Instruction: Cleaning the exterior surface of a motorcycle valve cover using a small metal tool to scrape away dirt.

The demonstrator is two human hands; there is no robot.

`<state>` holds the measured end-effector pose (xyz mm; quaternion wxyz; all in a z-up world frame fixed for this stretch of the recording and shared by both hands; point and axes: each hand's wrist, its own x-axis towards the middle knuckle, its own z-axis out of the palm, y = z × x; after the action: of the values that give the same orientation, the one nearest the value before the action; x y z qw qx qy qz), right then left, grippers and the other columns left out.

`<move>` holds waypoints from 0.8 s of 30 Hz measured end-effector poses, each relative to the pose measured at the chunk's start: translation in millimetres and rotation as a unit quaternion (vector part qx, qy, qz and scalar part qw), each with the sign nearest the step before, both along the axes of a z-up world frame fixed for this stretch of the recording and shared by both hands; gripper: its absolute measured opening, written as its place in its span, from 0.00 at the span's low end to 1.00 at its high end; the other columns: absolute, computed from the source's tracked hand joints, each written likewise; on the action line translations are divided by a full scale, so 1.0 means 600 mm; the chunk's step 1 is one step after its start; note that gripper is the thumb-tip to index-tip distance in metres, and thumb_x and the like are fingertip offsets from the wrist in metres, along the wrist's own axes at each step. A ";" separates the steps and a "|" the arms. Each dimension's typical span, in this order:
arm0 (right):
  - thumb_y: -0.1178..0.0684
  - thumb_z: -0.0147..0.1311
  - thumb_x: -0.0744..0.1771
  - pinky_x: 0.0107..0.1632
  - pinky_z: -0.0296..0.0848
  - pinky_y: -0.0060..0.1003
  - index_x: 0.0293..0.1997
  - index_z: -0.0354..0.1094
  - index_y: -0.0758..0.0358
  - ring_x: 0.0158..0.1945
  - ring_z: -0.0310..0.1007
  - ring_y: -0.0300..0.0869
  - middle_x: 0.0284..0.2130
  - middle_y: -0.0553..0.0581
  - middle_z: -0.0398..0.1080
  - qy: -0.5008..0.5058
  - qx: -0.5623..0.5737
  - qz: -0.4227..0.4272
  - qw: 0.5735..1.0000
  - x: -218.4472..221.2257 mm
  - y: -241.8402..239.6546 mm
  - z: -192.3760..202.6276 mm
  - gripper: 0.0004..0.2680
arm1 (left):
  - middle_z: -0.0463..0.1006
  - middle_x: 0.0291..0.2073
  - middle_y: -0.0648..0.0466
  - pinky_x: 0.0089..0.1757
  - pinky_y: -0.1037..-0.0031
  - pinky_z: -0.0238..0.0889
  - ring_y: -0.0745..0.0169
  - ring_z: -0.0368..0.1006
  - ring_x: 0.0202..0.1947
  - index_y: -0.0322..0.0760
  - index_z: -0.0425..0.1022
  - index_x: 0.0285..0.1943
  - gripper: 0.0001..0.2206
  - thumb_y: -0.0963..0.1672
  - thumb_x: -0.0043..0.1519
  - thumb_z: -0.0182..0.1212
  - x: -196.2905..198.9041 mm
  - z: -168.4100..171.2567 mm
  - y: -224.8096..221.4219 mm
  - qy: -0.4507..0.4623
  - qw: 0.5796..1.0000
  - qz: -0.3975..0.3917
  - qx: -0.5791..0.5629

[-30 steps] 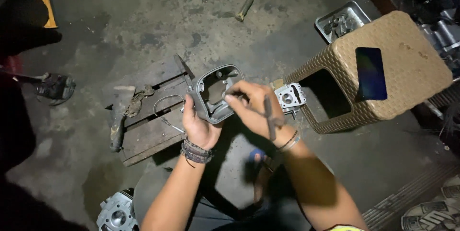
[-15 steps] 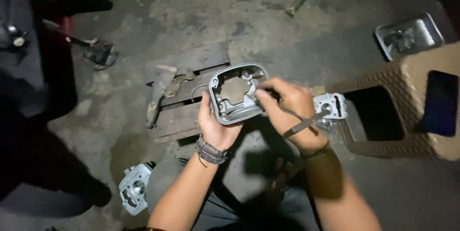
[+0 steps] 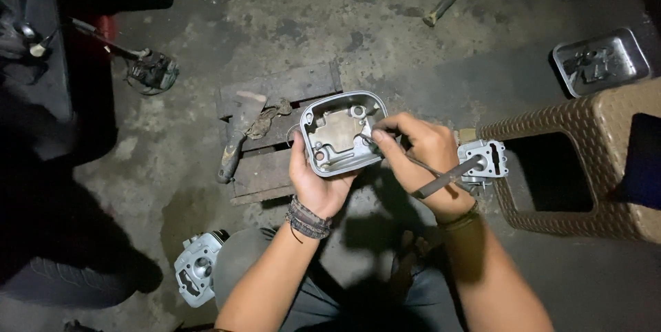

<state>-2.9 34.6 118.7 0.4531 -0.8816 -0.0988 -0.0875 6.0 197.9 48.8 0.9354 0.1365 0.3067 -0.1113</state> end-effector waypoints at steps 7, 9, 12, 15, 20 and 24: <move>0.54 0.56 0.70 0.33 0.76 0.48 0.42 0.76 0.63 0.30 0.78 0.60 0.25 0.65 0.77 -0.028 -0.040 0.025 0.999 -0.002 -0.009 0.007 0.05 | 0.82 0.42 0.43 0.45 0.42 0.73 0.36 0.79 0.43 0.37 0.77 0.48 0.26 0.59 0.57 0.58 0.000 -0.008 -0.011 0.004 1.000 -0.029 -0.004; 0.57 0.54 0.70 0.32 0.76 0.48 0.40 0.76 0.65 0.28 0.78 0.61 0.22 0.67 0.76 0.009 -0.027 0.030 0.999 -0.015 -0.003 0.018 0.05 | 0.82 0.43 0.42 0.45 0.40 0.73 0.35 0.78 0.44 0.38 0.78 0.49 0.26 0.60 0.56 0.60 0.000 -0.023 -0.014 0.000 1.000 -0.018 0.009; 0.58 0.54 0.70 0.31 0.76 0.46 0.42 0.76 0.65 0.28 0.77 0.59 0.22 0.66 0.75 -0.011 -0.042 0.016 0.999 -0.010 -0.009 0.025 0.05 | 0.82 0.43 0.42 0.45 0.39 0.72 0.33 0.78 0.45 0.37 0.78 0.48 0.26 0.59 0.56 0.60 0.001 -0.021 -0.013 -0.005 1.000 -0.014 0.002; 0.55 0.56 0.70 0.31 0.76 0.48 0.42 0.76 0.64 0.30 0.77 0.62 0.24 0.66 0.74 -0.038 -0.066 0.013 0.997 -0.010 -0.013 0.016 0.05 | 0.82 0.41 0.42 0.43 0.45 0.75 0.36 0.79 0.42 0.36 0.78 0.47 0.25 0.58 0.56 0.61 -0.001 0.000 -0.017 -0.006 1.000 -0.010 -0.005; 0.55 0.54 0.70 0.30 0.75 0.49 0.41 0.76 0.64 0.28 0.76 0.61 0.22 0.66 0.74 -0.019 -0.053 0.008 0.998 -0.013 -0.011 0.022 0.06 | 0.82 0.39 0.42 0.40 0.50 0.77 0.39 0.80 0.39 0.35 0.79 0.45 0.23 0.57 0.58 0.61 0.002 -0.007 -0.018 -0.022 1.000 0.003 -0.003; 0.56 0.54 0.71 0.32 0.74 0.48 0.41 0.76 0.63 0.28 0.77 0.59 0.22 0.63 0.75 -0.022 -0.071 -0.008 0.997 -0.006 -0.012 0.011 0.05 | 0.83 0.32 0.42 0.35 0.55 0.79 0.41 0.81 0.33 0.34 0.78 0.41 0.20 0.55 0.58 0.62 -0.002 0.008 -0.020 -0.031 0.999 0.012 0.001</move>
<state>-6.3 27.1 125.3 0.3863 -0.9102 -0.1075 -0.1034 4.9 185.9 53.6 0.9456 0.1372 0.2790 -0.0956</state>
